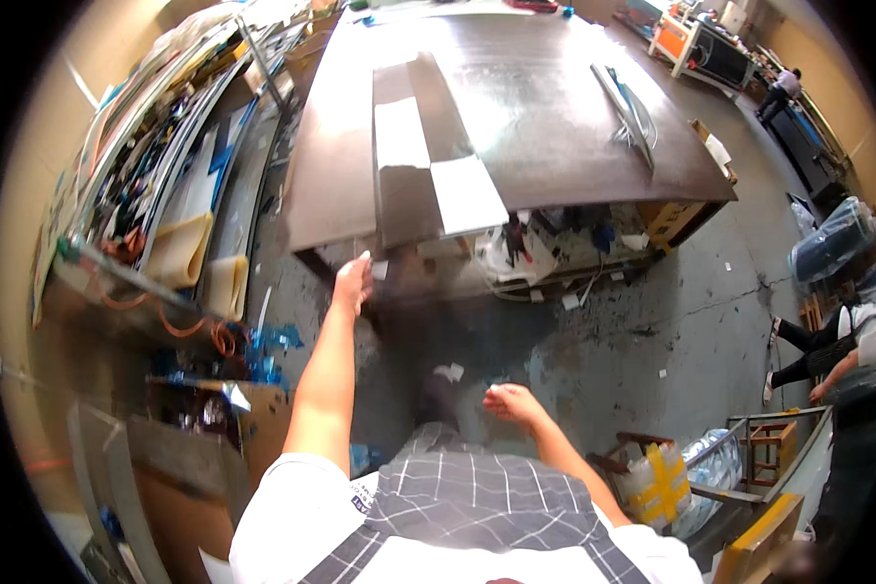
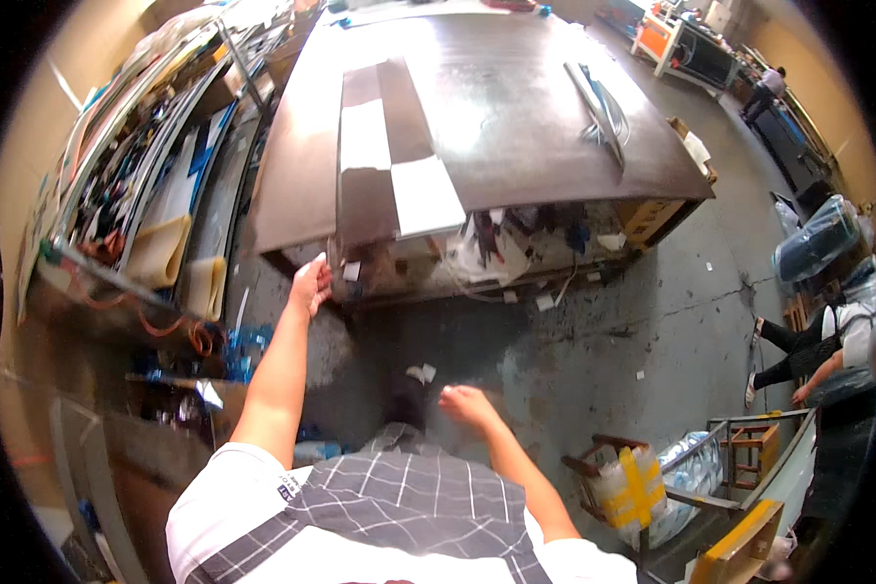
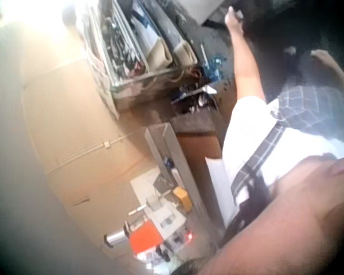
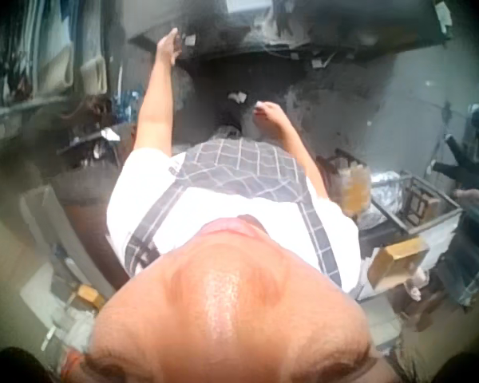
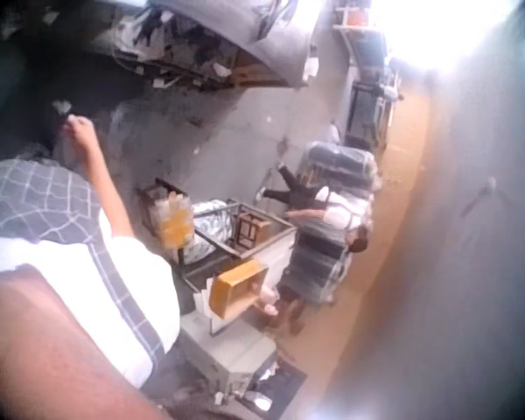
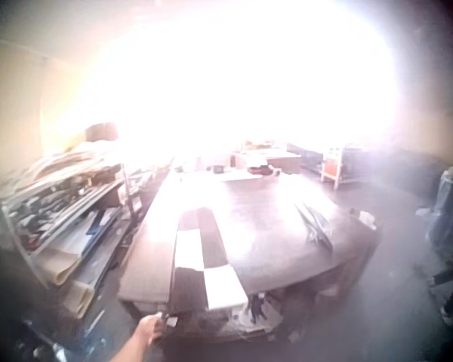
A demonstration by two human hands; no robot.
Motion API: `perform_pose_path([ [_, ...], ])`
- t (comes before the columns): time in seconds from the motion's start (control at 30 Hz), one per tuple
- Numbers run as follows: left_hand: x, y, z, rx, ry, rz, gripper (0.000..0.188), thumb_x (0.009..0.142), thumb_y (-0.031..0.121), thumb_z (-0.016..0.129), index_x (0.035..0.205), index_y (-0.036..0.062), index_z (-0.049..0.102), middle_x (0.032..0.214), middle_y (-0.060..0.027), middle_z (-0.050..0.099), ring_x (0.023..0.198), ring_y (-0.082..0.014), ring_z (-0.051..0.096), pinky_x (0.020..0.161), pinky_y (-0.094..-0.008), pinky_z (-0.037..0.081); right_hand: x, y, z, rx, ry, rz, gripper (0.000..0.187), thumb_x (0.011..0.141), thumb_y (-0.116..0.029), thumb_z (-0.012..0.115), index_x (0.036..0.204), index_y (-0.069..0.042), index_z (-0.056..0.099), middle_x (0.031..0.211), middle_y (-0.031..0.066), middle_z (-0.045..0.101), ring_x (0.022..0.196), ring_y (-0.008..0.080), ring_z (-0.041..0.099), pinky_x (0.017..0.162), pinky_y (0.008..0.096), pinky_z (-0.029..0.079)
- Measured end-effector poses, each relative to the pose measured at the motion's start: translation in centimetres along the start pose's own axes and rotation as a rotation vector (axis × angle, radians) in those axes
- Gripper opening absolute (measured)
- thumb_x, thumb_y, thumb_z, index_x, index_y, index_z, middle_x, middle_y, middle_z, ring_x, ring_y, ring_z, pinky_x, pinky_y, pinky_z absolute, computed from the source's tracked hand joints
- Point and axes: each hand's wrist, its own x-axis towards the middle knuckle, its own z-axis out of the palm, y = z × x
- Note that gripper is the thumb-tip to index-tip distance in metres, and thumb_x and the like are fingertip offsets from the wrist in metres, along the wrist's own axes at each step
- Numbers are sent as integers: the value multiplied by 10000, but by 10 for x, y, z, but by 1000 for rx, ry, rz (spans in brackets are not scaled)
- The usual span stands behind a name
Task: The person places small white paper squares onto long dark rectangular panels on a workbench. They then move to a machine, place a panel on a white sheet, and operate the machine to process the panel. The person handles the panels and papers by hand throughout the process.
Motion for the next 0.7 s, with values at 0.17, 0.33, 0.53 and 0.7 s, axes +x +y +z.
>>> perform_pose_path([
  [0.17,70,26,48,-230,-255,-236,413,795,495,641,1085,204,592,1053,55,611,924,-136,547,723,-314,415,58,-107,22,252,22,-23,424,887,-375,588,1144,-38,567,1061,122,635,1009,232,599,889,368,451],
  [0.33,83,33,53,-172,-182,-328,249,815,342,676,953,141,628,905,9,651,831,-132,594,707,-341,472,140,-202,56,599,-32,-169,441,856,-337,641,1185,-65,526,1157,100,579,1104,237,528,944,384,411],
  [0.53,76,30,56,-241,-134,-269,161,836,262,665,921,130,628,846,12,663,737,-127,616,636,-319,491,193,-250,96,1182,-115,-313,305,819,-193,685,1083,-87,573,1065,48,613,1023,197,557,933,366,418],
  [0.7,32,17,88,-262,-134,-347,231,834,282,668,1004,145,594,997,17,635,945,-147,570,817,-427,431,190,-243,71,1274,19,-287,279,817,-95,633,1081,-28,576,1038,96,643,990,240,597,934,383,445],
])
